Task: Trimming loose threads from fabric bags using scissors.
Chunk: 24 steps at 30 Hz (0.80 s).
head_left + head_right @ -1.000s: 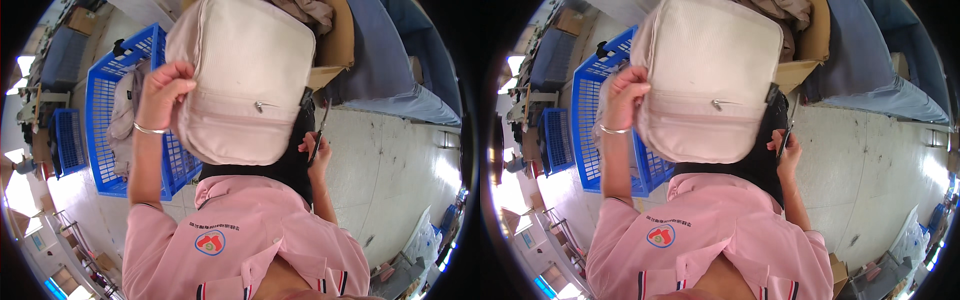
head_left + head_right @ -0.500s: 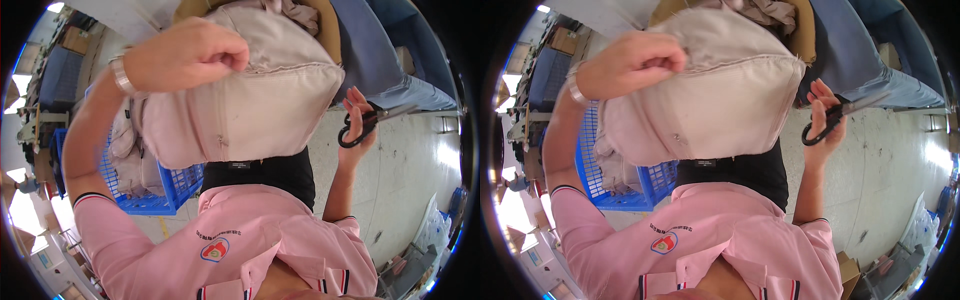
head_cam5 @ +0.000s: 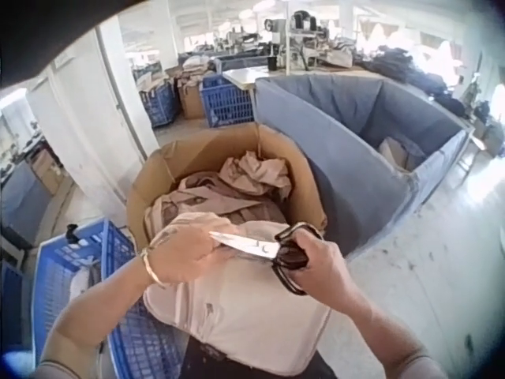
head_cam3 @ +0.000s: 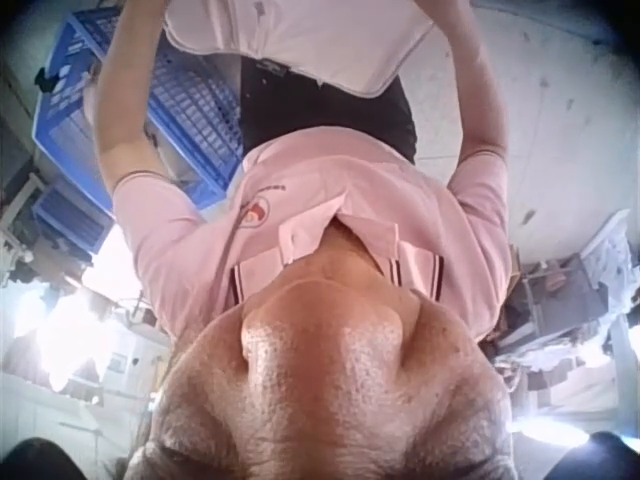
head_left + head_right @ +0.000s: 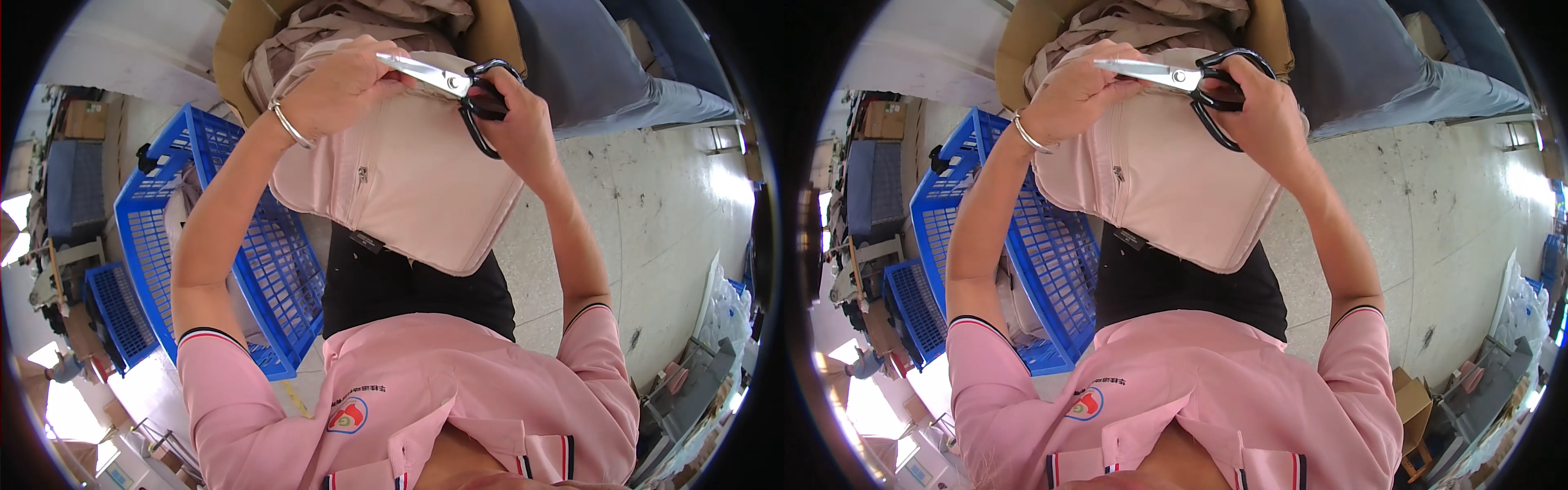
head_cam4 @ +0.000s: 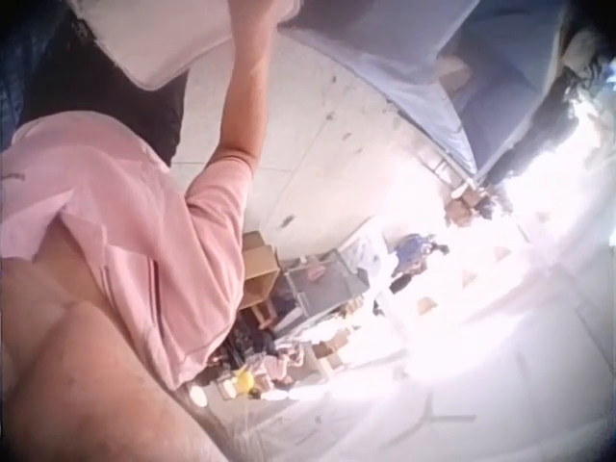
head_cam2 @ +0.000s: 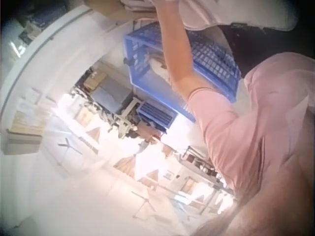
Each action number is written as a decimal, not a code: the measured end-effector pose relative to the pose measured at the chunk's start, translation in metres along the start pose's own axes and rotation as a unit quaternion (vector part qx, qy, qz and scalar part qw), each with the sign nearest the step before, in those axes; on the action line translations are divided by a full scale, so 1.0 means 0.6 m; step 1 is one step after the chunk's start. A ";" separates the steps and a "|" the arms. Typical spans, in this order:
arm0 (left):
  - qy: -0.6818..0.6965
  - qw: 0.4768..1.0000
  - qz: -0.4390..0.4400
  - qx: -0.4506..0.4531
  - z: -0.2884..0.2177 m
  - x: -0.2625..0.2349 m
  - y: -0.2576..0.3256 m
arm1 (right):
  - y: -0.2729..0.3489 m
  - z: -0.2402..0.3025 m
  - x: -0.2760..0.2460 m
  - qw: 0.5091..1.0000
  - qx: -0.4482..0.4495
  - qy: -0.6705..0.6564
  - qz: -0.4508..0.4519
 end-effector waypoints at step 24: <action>0.095 0.989 -0.109 -0.033 0.037 0.045 0.019 | 0.041 -0.072 -0.064 0.919 -0.163 0.297 0.201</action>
Point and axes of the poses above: each hand's wrist, its own y-axis away from the middle knuckle, its own x-axis out of the palm, z = x × y, the point moved 8 cm from there along -y, towards the middle knuckle, and after that the axes turned 4 degrees about -z, right-handed, at the moved point
